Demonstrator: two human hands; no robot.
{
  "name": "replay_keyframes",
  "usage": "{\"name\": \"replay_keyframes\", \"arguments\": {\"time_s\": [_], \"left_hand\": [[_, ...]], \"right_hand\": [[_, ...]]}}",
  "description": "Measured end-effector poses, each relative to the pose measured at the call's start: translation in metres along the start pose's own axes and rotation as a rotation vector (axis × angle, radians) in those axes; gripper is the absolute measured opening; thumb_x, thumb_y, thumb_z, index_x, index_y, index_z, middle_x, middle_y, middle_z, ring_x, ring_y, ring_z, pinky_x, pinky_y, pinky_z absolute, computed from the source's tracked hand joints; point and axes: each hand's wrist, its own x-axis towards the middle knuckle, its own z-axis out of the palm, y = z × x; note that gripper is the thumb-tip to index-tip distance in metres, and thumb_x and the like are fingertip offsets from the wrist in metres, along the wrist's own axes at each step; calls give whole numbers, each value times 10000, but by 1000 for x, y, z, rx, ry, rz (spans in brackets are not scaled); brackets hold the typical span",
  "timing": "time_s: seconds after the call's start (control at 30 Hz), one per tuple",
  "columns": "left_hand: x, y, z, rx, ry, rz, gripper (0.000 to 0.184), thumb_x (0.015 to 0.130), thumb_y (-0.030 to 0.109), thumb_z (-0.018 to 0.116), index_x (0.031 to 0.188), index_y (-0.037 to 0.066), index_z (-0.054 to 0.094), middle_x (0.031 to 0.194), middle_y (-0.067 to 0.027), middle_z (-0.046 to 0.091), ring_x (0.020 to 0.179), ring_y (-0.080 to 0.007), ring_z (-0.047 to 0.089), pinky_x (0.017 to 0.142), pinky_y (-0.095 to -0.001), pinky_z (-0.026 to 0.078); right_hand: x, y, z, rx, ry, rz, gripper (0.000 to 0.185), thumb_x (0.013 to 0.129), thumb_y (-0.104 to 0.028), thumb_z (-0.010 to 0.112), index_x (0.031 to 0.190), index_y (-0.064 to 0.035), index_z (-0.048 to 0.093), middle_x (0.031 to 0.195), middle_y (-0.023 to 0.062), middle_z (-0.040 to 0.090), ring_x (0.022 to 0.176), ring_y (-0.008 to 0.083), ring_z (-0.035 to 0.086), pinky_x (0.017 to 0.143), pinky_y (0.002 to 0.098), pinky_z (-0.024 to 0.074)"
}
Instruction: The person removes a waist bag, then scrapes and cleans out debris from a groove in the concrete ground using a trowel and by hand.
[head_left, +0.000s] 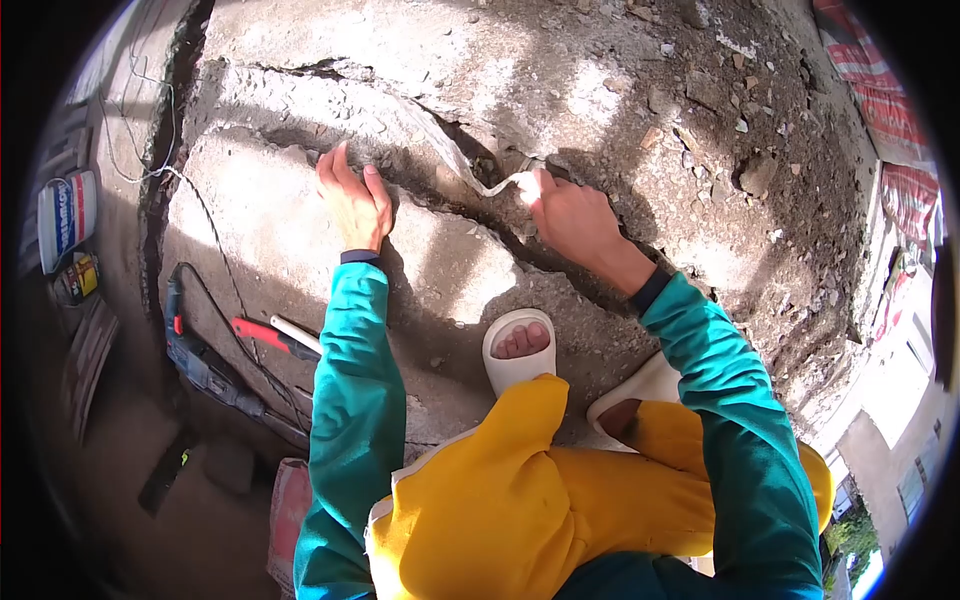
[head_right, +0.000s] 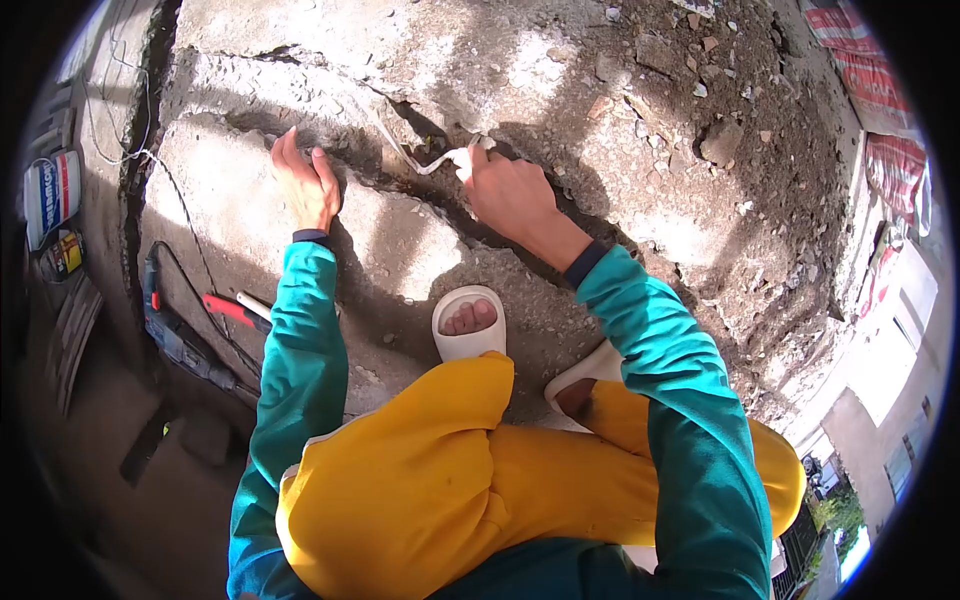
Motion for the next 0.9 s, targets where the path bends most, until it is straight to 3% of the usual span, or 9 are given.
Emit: {"name": "replay_keyframes", "arguments": {"time_s": [0.07, 0.17, 0.33, 0.5, 0.6, 0.67, 0.73, 0.77, 0.9], "left_hand": [[-1, 1, -2, 55, -32, -18, 467, 870, 158, 536, 1289, -33, 457, 1269, -239, 424, 1205, -413, 395, 1035, -517, 303], [-2, 0, 0, 33, -21, -16, 466, 871, 164, 534, 1288, -31, 458, 1269, -239, 426, 1207, -412, 395, 1037, -518, 301], [-4, -1, -1, 35, -27, -6, 467, 875, 171, 529, 1286, -37, 457, 1264, -236, 429, 1205, -412, 398, 1039, -516, 304], [-1, 0, -1, 55, -19, 14, 464, 877, 173, 527, 1280, -45, 457, 1259, -235, 431, 1200, -412, 404, 1035, -515, 311], [-1, -1, -1, 54, -19, 9, 461, 877, 174, 526, 1278, -45, 458, 1260, -232, 432, 1203, -411, 403, 1035, -513, 311], [-1, 1, -3, 65, -43, 4, 460, 902, 164, 519, 1308, -34, 431, 1286, -271, 409, 1220, -430, 398, 1042, -515, 307], [-1, 2, -4, 65, -41, 4, 459, 902, 167, 517, 1308, -31, 433, 1286, -270, 409, 1218, -429, 401, 1042, -515, 308], [-1, 2, -4, 63, -38, 3, 459, 903, 170, 516, 1309, -29, 435, 1286, -269, 410, 1216, -427, 403, 1042, -515, 308], [0, 1, 0, 34, -34, -19, 466, 873, 174, 531, 1282, -38, 458, 1272, -229, 427, 1223, -409, 383, 1039, -532, 295]], "right_hand": [[-4, -1, 9, 64, 82, 17, 309, 968, -310, 455, 1047, -17, 514, 704, 196, 645, 631, 392, 640, 587, 487, 525], [-18, 25, 22, -136, -342, 152, 270, 940, -266, 492, 1017, -8, 513, 784, 201, 658, 674, 362, 674, 602, 444, 548], [-33, 14, 2, -147, -233, 103, 250, 937, -245, 499, 1033, -15, 515, 776, 185, 658, 670, 367, 668, 626, 445, 545], [-1, -1, 6, 282, 60, -81, 289, 950, -275, 475, 1123, -54, 544, 833, 191, 655, 761, 384, 652, 701, 476, 524], [33, -13, 1, 489, -201, 153, 329, 975, -321, 427, 1104, -56, 573, 870, 223, 651, 838, 397, 634, 762, 501, 501], [45, -9, 22, 498, -208, 119, 394, 989, -355, 390, 1045, -29, 605, 883, 258, 642, 874, 414, 619, 799, 499, 486], [43, 11, 66, 262, -343, 9, 404, 986, -350, 394, 1020, -11, 612, 857, 263, 640, 883, 424, 615, 809, 501, 483], [32, 22, 71, 292, -208, -29, 415, 999, -357, 369, 1003, -3, 584, 825, 236, 644, 817, 440, 611, 746, 516, 485], [-19, 41, 10, -76, -437, -20, 352, 974, -318, 420, 1013, -2, 571, 793, 195, 654, 720, 408, 638, 661, 504, 515]]}}
